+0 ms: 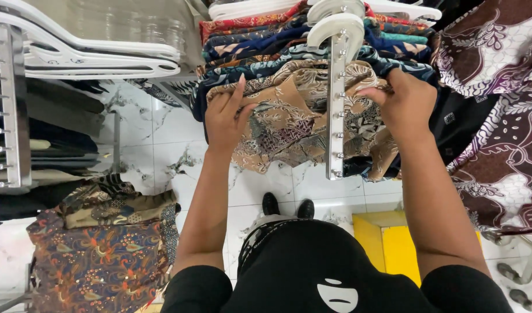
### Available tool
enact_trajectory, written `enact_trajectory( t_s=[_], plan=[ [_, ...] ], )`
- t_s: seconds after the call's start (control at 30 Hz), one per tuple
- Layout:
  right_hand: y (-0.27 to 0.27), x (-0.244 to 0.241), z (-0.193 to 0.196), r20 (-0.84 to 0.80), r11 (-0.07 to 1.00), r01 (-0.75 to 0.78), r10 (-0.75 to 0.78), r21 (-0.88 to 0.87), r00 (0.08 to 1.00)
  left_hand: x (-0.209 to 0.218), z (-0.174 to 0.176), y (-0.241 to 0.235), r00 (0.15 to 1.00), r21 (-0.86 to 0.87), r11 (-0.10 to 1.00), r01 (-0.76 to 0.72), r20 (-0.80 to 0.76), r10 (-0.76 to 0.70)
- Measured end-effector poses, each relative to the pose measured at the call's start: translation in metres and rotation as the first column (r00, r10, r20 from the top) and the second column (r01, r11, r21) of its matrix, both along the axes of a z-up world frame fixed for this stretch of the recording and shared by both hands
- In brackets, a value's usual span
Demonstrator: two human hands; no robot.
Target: Folding a patterned shirt and hanging it back on a clothing rack.
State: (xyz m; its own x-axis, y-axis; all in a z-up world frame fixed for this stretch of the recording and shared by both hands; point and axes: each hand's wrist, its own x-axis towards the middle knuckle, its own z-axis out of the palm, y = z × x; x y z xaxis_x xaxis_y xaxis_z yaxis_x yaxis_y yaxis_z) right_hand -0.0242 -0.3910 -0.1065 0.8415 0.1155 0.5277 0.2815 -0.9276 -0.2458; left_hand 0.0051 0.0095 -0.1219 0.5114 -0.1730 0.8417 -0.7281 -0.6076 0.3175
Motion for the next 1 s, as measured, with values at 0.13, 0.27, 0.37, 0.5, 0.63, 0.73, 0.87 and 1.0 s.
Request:
enact_trajectory(
  t_s=[0.13, 0.27, 0.37, 0.5, 0.63, 0.73, 0.87, 1.0],
  plan=[
    [-0.006, -0.006, 0.008, 0.017, 0.999, -0.017, 0.017, -0.030, 1.000, 0.003, -0.008, 0.003, 0.998, 0.024, 0.998, -0.057, 0.017, 0.056],
    [-0.032, -0.005, -0.005, -0.090, 0.999, 0.037, -0.040, -0.038, 0.995, -0.006, -0.026, 0.022, 0.990, 0.076, 0.992, -0.102, -0.091, 0.108],
    [-0.051, -0.010, -0.014, -0.090, 0.999, -0.002, 0.006, 0.042, 0.996, -0.016, -0.028, 0.036, 0.883, -0.115, 0.985, -0.129, -0.465, 0.061],
    [-0.059, -0.018, -0.013, -0.140, 0.998, 0.005, 0.004, 0.067, 0.990, -0.018, -0.042, 0.063, 0.790, -0.056, 0.975, -0.214, -0.597, 0.139],
    [-0.053, -0.034, 0.007, -0.207, 0.997, 0.080, -0.078, 0.003, 0.975, -0.018, -0.055, 0.090, 0.758, 0.257, 0.921, -0.292, -0.526, 0.387],
    [-0.031, -0.048, 0.051, -0.425, 0.979, 0.202, -0.187, -0.011, 0.885, -0.020, -0.074, 0.107, 0.767, 0.352, 0.878, -0.325, -0.445, 0.462],
    [-0.026, -0.055, 0.072, -0.633, 0.941, 0.337, -0.273, -0.020, 0.724, -0.037, -0.081, 0.126, 0.525, 0.406, 0.867, -0.288, -0.691, 0.497],
    [-0.013, -0.063, 0.099, -0.710, 0.920, 0.376, -0.341, -0.115, 0.617, -0.064, -0.049, 0.120, 0.266, 0.206, 0.945, -0.255, -0.924, 0.273]
  ],
)
